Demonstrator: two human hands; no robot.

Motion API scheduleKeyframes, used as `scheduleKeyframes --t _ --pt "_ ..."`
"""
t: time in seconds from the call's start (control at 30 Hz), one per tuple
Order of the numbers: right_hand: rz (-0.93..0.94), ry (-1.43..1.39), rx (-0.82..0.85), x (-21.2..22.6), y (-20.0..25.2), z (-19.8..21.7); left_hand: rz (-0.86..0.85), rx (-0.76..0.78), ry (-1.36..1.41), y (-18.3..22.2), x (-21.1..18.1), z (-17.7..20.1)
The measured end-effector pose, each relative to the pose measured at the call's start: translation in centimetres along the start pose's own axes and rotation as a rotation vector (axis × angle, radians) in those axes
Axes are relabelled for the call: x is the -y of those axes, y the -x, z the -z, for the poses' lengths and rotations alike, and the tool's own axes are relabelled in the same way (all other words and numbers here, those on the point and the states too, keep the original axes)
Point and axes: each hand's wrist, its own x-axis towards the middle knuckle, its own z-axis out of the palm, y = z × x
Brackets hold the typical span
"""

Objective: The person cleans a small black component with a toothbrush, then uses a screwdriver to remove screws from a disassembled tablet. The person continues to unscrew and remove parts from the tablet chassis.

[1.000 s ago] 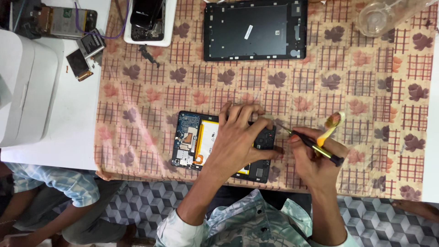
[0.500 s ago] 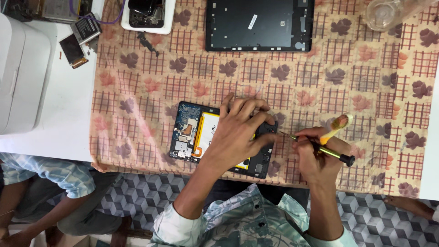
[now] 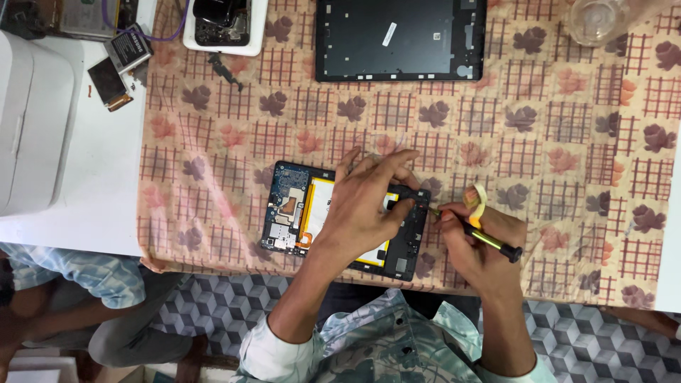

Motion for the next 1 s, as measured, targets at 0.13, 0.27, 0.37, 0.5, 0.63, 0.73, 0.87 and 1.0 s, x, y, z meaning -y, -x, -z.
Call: scheduleKeyframes --t 0.13,0.27,0.37,0.5,0.63,0.73,0.87,1.0 --pt "0.011 0.010 0.020 0.3 0.0 -0.1 0.047 -0.030 0.026 -0.3 -0.2 -0.1" --pt "0.073 0.058 -0.025 0.3 -0.1 -0.2 0.078 -0.040 0.042 -0.6 -0.2 0.2" --pt "0.084 0.126 0.003 0.2 -0.1 0.0 0.096 0.001 0.055 -0.7 0.0 0.3" --pt "0.090 0.115 0.042 0.0 -0.2 -0.1 0.060 0.042 0.028 -0.8 0.2 0.5" --pt "0.066 0.096 0.039 -0.7 0.1 0.0 -0.048 0.089 0.027 0.2 0.4 1.2" --pt "-0.006 0.133 0.045 -1.0 0.1 -0.1 -0.070 0.197 0.043 1.8 0.2 2.1" --pt "-0.043 0.119 0.038 -0.9 -0.2 -0.2 -0.087 0.312 -0.090 4.0 -0.3 2.1" --pt "-0.137 0.003 0.089 0.2 -0.2 0.1 -0.089 0.312 -0.152 4.6 -0.5 2.1"
